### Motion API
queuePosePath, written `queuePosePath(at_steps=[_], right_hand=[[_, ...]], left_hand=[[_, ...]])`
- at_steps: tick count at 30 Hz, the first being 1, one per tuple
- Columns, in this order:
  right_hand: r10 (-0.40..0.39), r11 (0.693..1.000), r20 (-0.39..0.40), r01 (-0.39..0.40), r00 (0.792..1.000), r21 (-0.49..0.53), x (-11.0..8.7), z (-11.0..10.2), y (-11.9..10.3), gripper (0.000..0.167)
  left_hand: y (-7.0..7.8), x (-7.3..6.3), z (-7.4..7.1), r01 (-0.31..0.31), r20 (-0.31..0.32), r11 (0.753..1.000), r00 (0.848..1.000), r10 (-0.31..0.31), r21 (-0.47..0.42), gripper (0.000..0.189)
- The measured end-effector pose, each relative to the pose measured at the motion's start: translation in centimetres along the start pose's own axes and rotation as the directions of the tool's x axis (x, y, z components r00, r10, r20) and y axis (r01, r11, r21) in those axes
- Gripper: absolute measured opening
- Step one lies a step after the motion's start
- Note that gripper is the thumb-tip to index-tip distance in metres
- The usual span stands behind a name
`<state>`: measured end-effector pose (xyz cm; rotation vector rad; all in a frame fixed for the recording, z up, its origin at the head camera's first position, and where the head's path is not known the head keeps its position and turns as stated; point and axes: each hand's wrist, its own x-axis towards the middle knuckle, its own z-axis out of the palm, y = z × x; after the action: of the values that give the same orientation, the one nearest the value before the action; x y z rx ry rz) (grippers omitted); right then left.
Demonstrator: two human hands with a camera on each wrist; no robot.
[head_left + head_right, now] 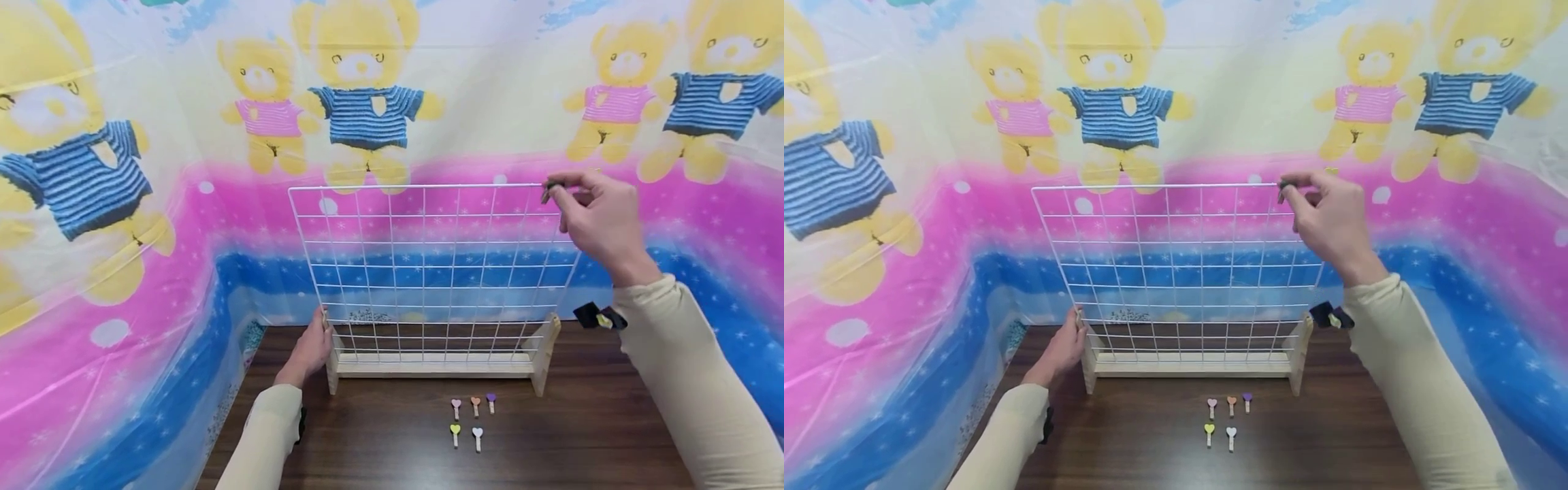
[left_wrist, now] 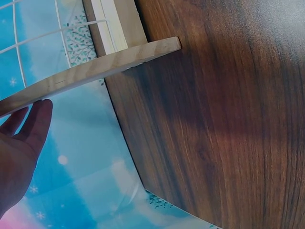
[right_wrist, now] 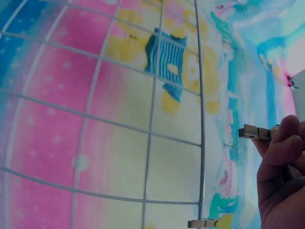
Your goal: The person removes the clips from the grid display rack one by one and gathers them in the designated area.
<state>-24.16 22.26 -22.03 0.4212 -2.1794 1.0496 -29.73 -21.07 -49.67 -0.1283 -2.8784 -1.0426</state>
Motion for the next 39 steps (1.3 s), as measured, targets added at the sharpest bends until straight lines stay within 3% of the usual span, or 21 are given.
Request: queuePosePath(at_steps=[11,14,17,22,25,35,39], right_hand=[[0.025,1.0,0.099,-0.024,0.995,-0.011,-9.7,2.9,3.2,0.018],[0.065,0.998,0.109,-0.066,0.992,0.007,-12.3,3.7,4.8,0.017],[0.16,0.986,0.121,-0.165,0.98,0.031,-15.0,4.5,6.3,0.016],[0.338,0.935,0.165,-0.35,0.927,0.054,-19.2,6.0,8.5,0.017],[0.403,0.902,0.208,-0.425,0.891,0.076,-20.9,6.7,9.4,0.019],[0.521,0.802,0.344,-0.586,0.782,0.118,-23.9,8.5,12.6,0.02],[0.54,0.785,0.392,-0.614,0.745,0.085,-24.9,9.5,13.7,0.018]], left_hand=[[-0.5,0.0,0.2,0.016,0.012,1.0,1.0,-0.016,-0.011,0.049],[-0.7,-0.1,0.3,0.026,0.022,0.999,0.999,-0.025,-0.021,0.05],[-1.0,-0.4,0.5,0.034,0.027,0.999,0.999,-0.033,-0.033,0.05],[-1.3,-0.9,0.4,0.02,0.028,0.999,0.999,-0.019,-0.036,0.05],[-1.3,-0.9,0.1,0.003,0.021,1.0,1.0,-0.002,-0.028,0.05],[-0.3,0.0,-0.1,0.001,0.025,0.999,1.0,0.0,-0.048,0.051],[-0.2,0.2,0.0,0.008,0.026,0.999,1.0,-0.007,-0.051,0.051]])
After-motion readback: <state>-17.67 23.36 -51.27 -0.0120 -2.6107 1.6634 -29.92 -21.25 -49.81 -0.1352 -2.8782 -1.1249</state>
